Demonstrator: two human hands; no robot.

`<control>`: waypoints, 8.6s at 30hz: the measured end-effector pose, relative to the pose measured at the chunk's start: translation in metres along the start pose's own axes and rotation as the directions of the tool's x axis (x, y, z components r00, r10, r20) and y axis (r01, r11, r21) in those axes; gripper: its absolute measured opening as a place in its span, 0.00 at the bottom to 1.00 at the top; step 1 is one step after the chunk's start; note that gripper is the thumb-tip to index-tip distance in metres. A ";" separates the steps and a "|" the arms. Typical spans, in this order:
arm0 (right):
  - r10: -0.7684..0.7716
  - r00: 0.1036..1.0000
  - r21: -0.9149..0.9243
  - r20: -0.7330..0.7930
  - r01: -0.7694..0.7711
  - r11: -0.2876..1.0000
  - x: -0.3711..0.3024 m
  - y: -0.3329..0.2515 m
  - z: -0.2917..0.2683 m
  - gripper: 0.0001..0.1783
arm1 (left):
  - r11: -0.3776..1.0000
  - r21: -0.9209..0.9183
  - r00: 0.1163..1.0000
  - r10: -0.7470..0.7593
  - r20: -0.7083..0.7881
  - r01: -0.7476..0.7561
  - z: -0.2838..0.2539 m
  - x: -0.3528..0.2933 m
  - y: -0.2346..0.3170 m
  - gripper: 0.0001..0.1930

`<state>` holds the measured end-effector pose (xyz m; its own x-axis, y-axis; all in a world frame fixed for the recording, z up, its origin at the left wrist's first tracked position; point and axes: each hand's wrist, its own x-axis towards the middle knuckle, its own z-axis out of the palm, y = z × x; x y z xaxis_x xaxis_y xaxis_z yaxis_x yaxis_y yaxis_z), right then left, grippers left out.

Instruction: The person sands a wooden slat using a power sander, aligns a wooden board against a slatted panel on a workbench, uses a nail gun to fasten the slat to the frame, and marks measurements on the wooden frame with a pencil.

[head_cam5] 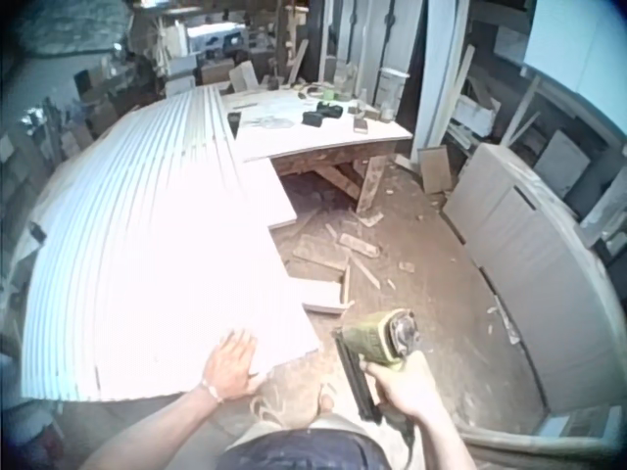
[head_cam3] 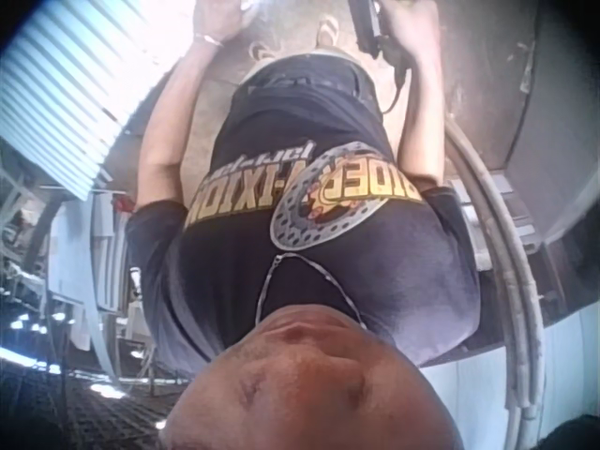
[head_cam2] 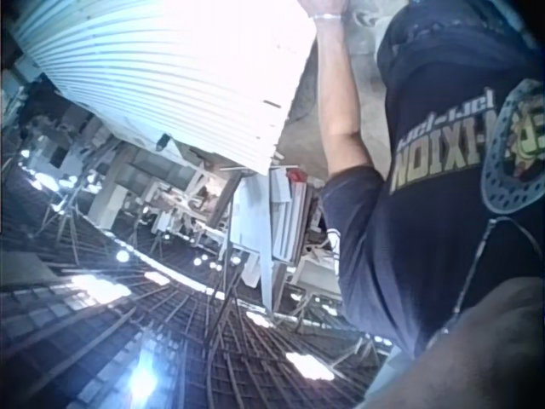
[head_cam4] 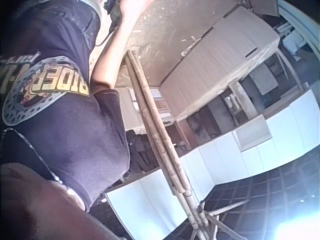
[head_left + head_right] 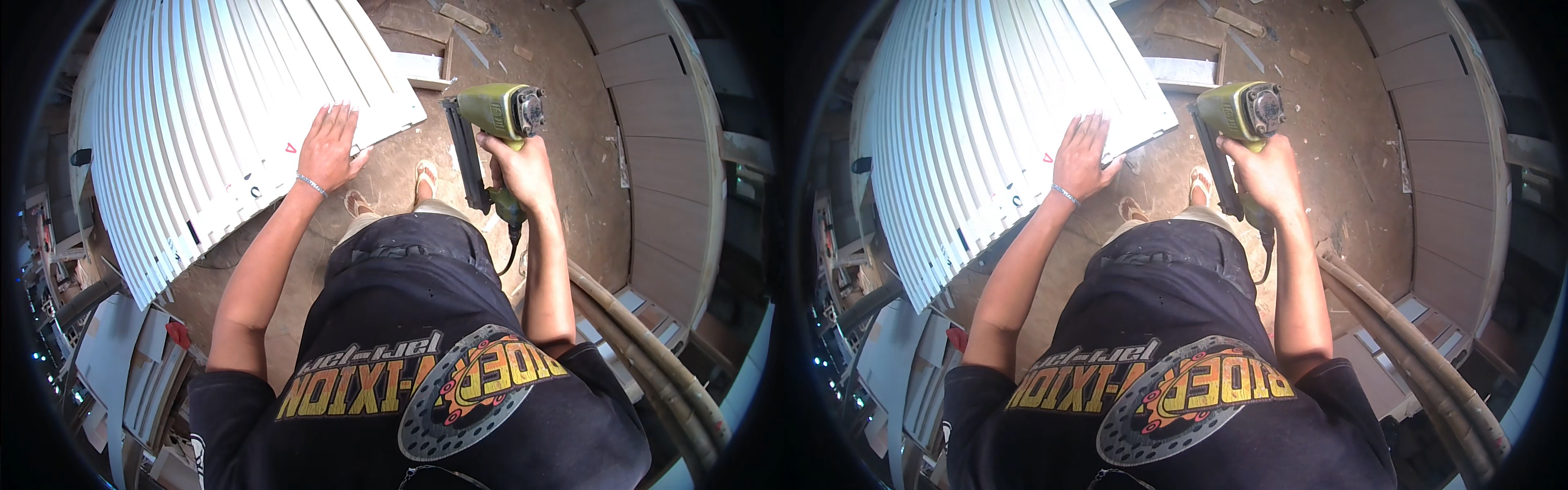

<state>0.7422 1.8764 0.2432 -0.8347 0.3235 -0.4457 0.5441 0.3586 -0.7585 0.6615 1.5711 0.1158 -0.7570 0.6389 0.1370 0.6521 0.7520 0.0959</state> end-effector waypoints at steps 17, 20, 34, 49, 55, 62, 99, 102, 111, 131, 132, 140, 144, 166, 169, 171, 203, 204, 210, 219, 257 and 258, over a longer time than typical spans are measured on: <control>-0.081 0.967 -0.233 0.242 0.139 0.962 0.003 -0.039 0.045 0.18 | 0.978 -0.187 0.995 -0.102 -0.018 0.097 -0.011 -0.002 -0.002 0.44; -0.080 0.954 -0.393 0.288 0.194 0.899 0.020 -0.055 0.065 0.21 | 0.943 -0.291 0.987 -0.148 0.064 0.160 -0.024 -0.002 -0.009 0.49; 0.013 0.945 -0.617 0.327 0.203 0.760 0.022 -0.104 0.096 0.23 | 0.861 -0.478 0.984 -0.128 0.124 0.173 -0.023 -0.006 -0.032 0.64; -0.024 0.947 -0.622 0.320 0.229 0.748 0.013 -0.107 0.099 0.21 | 0.865 -0.478 0.983 -0.083 0.162 0.152 -0.024 -0.007 -0.041 0.65; -0.031 0.944 -0.545 0.328 0.216 0.810 0.014 -0.091 0.094 0.23 | 0.890 -0.438 0.987 -0.066 0.144 0.123 -0.016 -0.006 -0.043 0.67; 0.018 0.934 -0.584 0.356 0.207 0.785 0.012 -0.099 0.090 0.25 | 0.923 -0.379 0.987 -0.009 0.160 0.070 -0.022 -0.008 -0.047 0.67; 0.068 0.938 -0.456 0.339 0.101 0.884 0.014 -0.074 0.087 0.29 | 0.989 -0.143 0.989 -0.063 -0.132 0.044 -0.006 -0.041 -0.027 0.33; 0.032 0.946 -0.454 0.321 0.124 0.882 0.014 -0.067 0.089 0.27 | 0.991 -0.121 0.993 -0.062 -0.097 0.050 -0.007 -0.043 -0.026 0.35; -0.091 0.955 -0.463 0.282 0.219 0.859 0.017 -0.056 0.090 0.24 | 0.969 -0.092 0.969 -0.217 0.122 0.229 -0.049 -0.075 -0.045 0.44; 0.012 0.928 -0.540 0.373 0.206 0.816 0.005 -0.094 0.092 0.29 | 0.980 -0.099 0.977 -0.182 -0.109 0.171 -0.025 -0.090 -0.049 0.38; -0.001 0.921 -0.537 0.389 0.228 0.812 0.003 -0.100 0.095 0.29 | 0.975 -0.113 0.976 -0.201 -0.086 0.191 -0.029 -0.088 -0.047 0.39; 0.017 0.888 -0.588 0.460 0.290 0.755 -0.013 -0.144 0.147 0.30 | 0.915 -0.298 0.960 -0.278 0.018 0.270 -0.041 -0.094 -0.053 0.55; -0.043 0.883 -0.612 0.468 0.360 0.704 -0.004 -0.141 0.160 0.24 | 0.901 -0.326 0.956 -0.290 0.042 0.288 -0.047 -0.095 -0.057 0.60; 0.017 0.875 -0.617 0.484 0.328 0.716 -0.009 -0.144 0.164 0.22 | 0.914 -0.319 0.967 -0.253 0.041 0.253 -0.044 -0.098 -0.073 0.64; 0.077 0.870 -0.633 0.487 0.291 0.717 -0.012 -0.149 0.163 0.26 | 0.909 -0.331 0.966 -0.255 0.045 0.255 -0.041 -0.097 -0.073 0.64; 0.078 0.866 -0.632 0.494 0.296 0.717 -0.011 -0.148 0.161 0.26 | 0.907 -0.332 0.965 -0.258 0.042 0.257 -0.043 -0.097 -0.072 0.64; -0.038 0.881 -0.582 0.472 0.344 0.737 -0.008 -0.126 0.158 0.27 | 0.966 -0.159 0.966 -0.223 -0.129 0.202 -0.034 -0.127 -0.078 0.38; -0.052 0.881 -0.579 0.471 0.353 0.735 -0.007 -0.126 0.158 0.27 | 0.955 -0.194 0.961 -0.249 -0.120 0.223 -0.032 -0.129 -0.078 0.40; 0.019 0.866 -0.579 0.500 0.317 0.751 -0.017 -0.146 0.174 0.28 | 0.899 -0.231 0.924 -0.382 0.006 0.373 -0.052 -0.126 -0.077 0.54; -0.017 0.840 -0.621 0.543 0.415 0.665 -0.016 -0.155 0.201 0.28 | 0.877 -0.343 0.935 -0.354 0.010 0.336 -0.052 -0.129 -0.087 0.61; 0.001 0.903 -0.486 0.429 0.230 0.843 -0.048 -0.145 0.187 0.14 | 0.981 -0.109 0.984 -0.150 0.091 0.160 -0.055 -0.163 -0.109 0.40; -0.004 0.903 -0.472 0.429 0.228 0.852 -0.047 -0.143 0.184 0.14 | 0.978 -0.111 0.983 -0.171 0.066 0.177 -0.047 -0.163 -0.106 0.41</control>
<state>0.6880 1.6482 0.2856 -0.7931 -0.0849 -0.6031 0.3132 0.7924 -0.5235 0.7177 1.3794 0.1296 -0.8582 0.5105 0.0536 0.5083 0.8305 0.2277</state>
